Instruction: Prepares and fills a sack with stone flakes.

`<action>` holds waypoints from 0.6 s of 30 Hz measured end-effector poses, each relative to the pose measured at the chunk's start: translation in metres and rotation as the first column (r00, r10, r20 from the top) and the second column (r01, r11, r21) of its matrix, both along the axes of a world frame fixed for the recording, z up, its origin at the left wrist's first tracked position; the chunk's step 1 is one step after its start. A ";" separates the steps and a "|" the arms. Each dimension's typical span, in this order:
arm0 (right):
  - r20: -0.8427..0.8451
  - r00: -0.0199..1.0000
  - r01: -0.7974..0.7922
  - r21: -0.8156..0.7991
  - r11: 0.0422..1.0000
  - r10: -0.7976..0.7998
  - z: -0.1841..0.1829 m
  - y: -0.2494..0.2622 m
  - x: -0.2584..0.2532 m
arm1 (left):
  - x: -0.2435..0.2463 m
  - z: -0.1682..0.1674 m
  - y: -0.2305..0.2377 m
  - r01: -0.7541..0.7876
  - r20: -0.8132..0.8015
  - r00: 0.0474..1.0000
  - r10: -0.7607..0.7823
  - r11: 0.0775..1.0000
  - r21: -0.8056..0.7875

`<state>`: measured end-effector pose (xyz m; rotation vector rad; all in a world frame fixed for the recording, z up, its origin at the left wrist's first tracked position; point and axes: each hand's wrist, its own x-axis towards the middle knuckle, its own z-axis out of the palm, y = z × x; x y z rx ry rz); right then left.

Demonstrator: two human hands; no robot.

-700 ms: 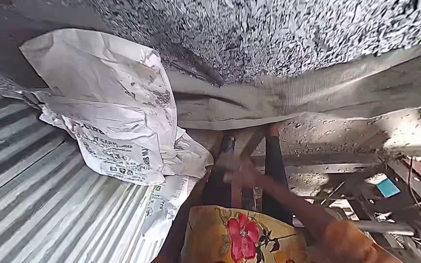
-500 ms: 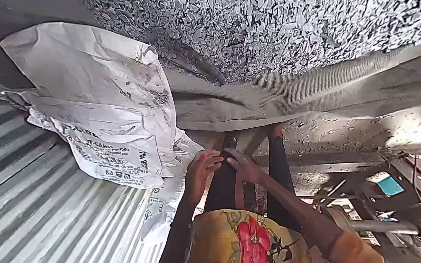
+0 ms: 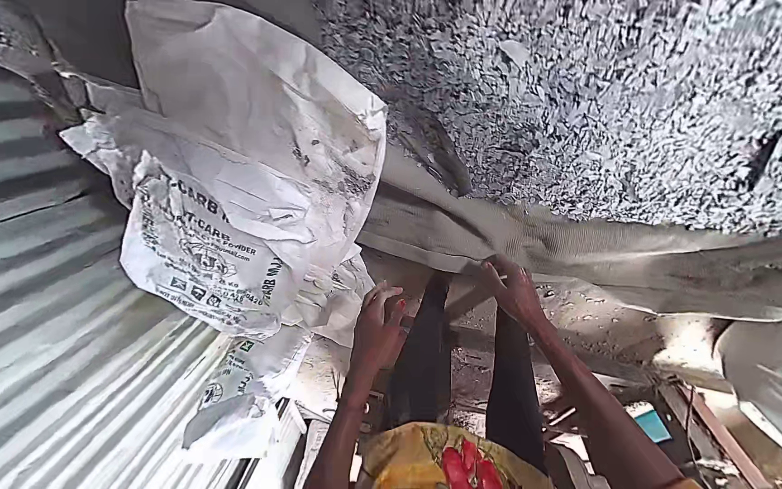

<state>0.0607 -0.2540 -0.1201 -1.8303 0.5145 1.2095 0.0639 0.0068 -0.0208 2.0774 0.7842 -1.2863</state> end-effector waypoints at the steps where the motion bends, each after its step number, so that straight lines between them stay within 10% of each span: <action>1: -0.007 1.000 -0.015 0.024 1.000 0.015 -0.011 0.008 0.021 | 0.012 0.016 -0.008 -0.149 0.132 0.980 0.150 0.989 -0.021; 4: -0.094 0.995 0.020 0.092 0.996 -0.011 -0.043 0.044 0.081 | 0.033 0.052 -0.046 -0.481 0.164 0.840 0.518 0.849 -0.217; 8: -0.037 0.997 0.067 0.194 0.979 -0.061 -0.051 0.109 0.144 | 0.018 0.051 -0.090 -0.679 -0.232 0.730 0.643 0.642 -0.356; 13: -0.274 0.917 0.320 0.077 0.944 -0.288 -0.060 0.198 0.176 | -0.007 0.030 -0.093 -0.470 -0.244 0.882 0.404 0.796 -0.381; 18: -0.293 0.791 0.562 -0.001 0.827 -0.538 -0.077 0.238 0.156 | -0.013 0.000 -0.074 -0.562 0.017 0.808 0.589 0.778 -0.281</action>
